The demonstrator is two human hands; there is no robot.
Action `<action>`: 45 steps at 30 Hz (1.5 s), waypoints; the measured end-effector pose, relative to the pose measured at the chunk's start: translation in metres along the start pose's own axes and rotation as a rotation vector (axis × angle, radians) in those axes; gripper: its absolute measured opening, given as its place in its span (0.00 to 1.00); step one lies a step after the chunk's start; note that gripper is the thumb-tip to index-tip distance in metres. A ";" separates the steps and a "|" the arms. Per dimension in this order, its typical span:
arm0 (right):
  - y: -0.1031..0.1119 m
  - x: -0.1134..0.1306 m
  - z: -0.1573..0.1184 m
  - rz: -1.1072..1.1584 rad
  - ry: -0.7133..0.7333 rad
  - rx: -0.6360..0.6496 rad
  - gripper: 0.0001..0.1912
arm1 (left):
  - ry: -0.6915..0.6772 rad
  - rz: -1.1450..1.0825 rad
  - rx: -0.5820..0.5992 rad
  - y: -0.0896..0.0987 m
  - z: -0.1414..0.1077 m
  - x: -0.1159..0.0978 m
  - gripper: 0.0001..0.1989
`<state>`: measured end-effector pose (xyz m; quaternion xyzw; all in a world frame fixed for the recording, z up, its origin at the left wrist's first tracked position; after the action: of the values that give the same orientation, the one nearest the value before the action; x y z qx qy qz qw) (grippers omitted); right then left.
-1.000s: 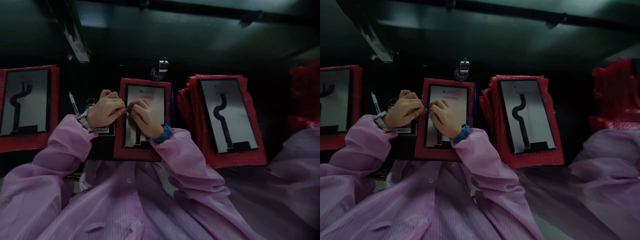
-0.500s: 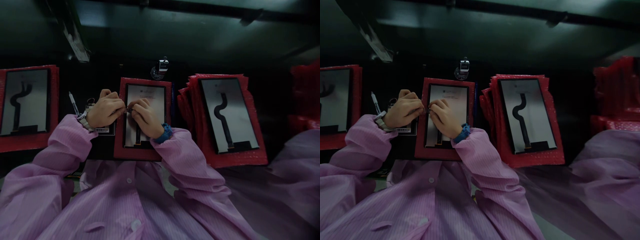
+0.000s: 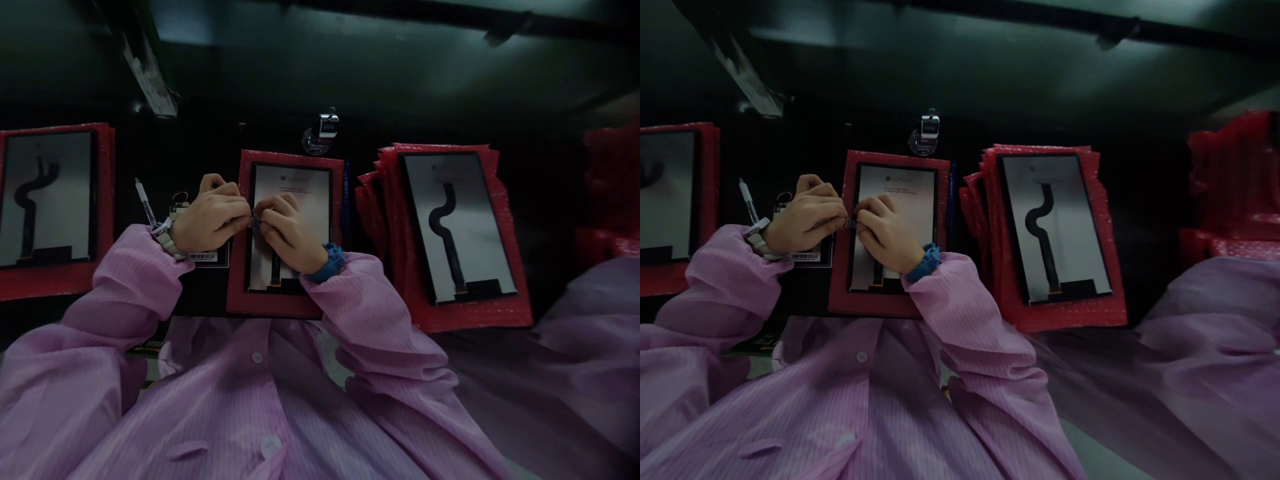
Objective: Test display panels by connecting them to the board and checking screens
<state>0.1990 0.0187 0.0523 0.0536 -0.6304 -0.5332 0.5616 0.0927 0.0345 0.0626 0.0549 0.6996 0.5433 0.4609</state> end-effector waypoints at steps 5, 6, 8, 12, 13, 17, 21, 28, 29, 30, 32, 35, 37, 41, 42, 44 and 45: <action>-0.001 0.001 0.000 -0.013 0.015 -0.002 0.12 | -0.016 -0.026 0.014 -0.001 0.000 0.000 0.12; -0.001 0.001 0.000 -0.015 0.021 -0.005 0.11 | -0.027 -0.009 0.018 -0.001 0.001 -0.002 0.13; -0.001 0.001 -0.001 -0.016 0.022 -0.008 0.12 | -0.052 0.046 0.023 -0.002 0.000 -0.005 0.14; -0.006 -0.002 0.000 -0.013 -0.014 0.050 0.13 | -0.089 0.150 0.042 -0.003 0.000 -0.009 0.15; -0.007 -0.003 0.000 -0.010 -0.026 0.071 0.13 | -0.094 0.167 0.049 -0.004 -0.001 -0.009 0.15; -0.011 -0.006 0.001 0.017 -0.052 0.118 0.14 | -0.114 0.236 0.039 -0.004 -0.004 -0.011 0.17; -0.015 -0.005 0.001 0.038 -0.038 0.125 0.14 | -0.137 0.289 0.002 -0.004 -0.011 -0.016 0.17; -0.021 -0.004 0.004 0.041 0.024 0.117 0.14 | -0.096 0.266 -0.008 -0.002 -0.018 -0.013 0.19; -0.021 -0.004 0.004 0.045 0.027 0.112 0.14 | -0.086 0.256 -0.017 -0.001 -0.019 -0.013 0.18; -0.020 -0.004 0.004 0.049 0.031 0.107 0.14 | -0.075 0.245 -0.033 0.000 -0.020 -0.013 0.17; -0.019 -0.003 0.004 0.056 0.039 0.098 0.14 | -0.048 0.228 -0.070 0.003 -0.022 -0.013 0.16; -0.020 -0.002 0.004 0.054 0.046 0.096 0.14 | -0.024 0.210 -0.090 0.004 -0.023 -0.012 0.15; -0.021 -0.002 0.005 0.046 0.045 0.096 0.14 | -0.019 0.204 -0.082 0.003 -0.023 -0.012 0.13; -0.023 -0.003 0.006 0.021 0.038 0.100 0.14 | 0.006 0.205 -0.072 0.000 -0.023 -0.009 0.11; -0.023 -0.003 0.006 0.018 0.037 0.102 0.14 | 0.011 0.208 -0.073 -0.001 -0.022 -0.008 0.10; -0.025 -0.002 0.006 0.017 0.042 0.105 0.15 | 0.024 0.219 -0.078 -0.002 -0.022 -0.007 0.09; -0.025 -0.002 0.007 0.018 0.045 0.104 0.15 | 0.033 0.226 -0.082 -0.002 -0.021 -0.007 0.09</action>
<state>0.1816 0.0135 0.0340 0.0891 -0.6449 -0.4932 0.5770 0.0826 0.0143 0.0646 0.1056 0.6735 0.6208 0.3871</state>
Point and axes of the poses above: each hand's wrist, its own z-axis towards the middle knuckle, its own y-axis out of the back of the hand, x = y × z, the point moved 9 cm from there along z, towards the middle knuckle, and after that the axes turned 13 degrees about x, right-handed, at the moved point
